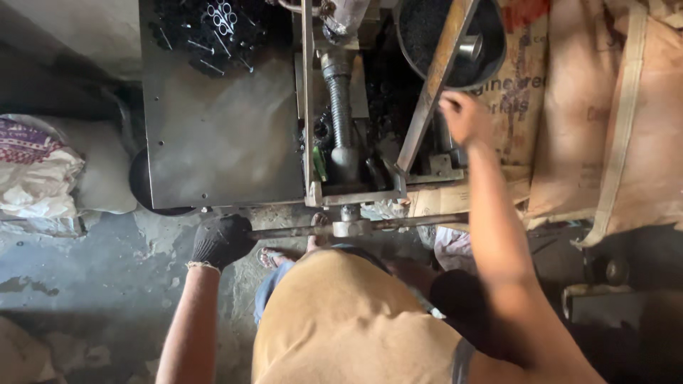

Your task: The person operates a manual press machine by placing a metal die into the press, pulling a lever to activate the press, and then removing the die. This process is repeated multiple times throughout the video.

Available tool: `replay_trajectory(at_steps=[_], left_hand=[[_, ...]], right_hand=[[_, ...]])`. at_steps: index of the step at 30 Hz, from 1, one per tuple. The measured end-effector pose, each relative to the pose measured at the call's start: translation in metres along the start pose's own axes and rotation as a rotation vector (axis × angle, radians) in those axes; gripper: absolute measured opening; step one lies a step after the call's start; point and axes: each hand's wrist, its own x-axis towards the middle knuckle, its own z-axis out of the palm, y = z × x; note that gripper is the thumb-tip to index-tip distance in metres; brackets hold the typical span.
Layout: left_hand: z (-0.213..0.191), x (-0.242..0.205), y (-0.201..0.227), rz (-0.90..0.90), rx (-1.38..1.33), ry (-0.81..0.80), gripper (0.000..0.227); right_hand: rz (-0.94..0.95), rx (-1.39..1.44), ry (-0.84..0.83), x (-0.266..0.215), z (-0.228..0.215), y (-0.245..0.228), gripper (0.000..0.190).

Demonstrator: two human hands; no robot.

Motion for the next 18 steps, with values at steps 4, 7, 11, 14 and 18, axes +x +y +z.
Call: replay_trajectory(at_steps=[4,7,11,14,18], left_hand=[[0.001,0.002,0.0,0.039,-0.011,0.063,0.017],[0.002,0.002,0.004,-0.002,0.027,0.005,0.017],[-0.006,0.001,0.009,-0.042,0.02,-0.003,0.017],[-0.012,0.002,0.011,-0.068,0.039,-0.019,0.016],[-0.011,0.003,0.006,0.01,0.027,0.011,0.016]], right_hand=[[-0.108,0.72,-0.139,0.079,0.089,-0.06,0.028],[-0.287,0.621,-0.047,0.119,0.13,-0.087,0.042],[-0.39,0.124,0.117,0.119,0.134,-0.113,0.019],[-0.414,0.293,0.201,0.096,0.116,-0.128,0.01],[-0.234,0.697,0.236,0.084,0.086,-0.12,0.01]])
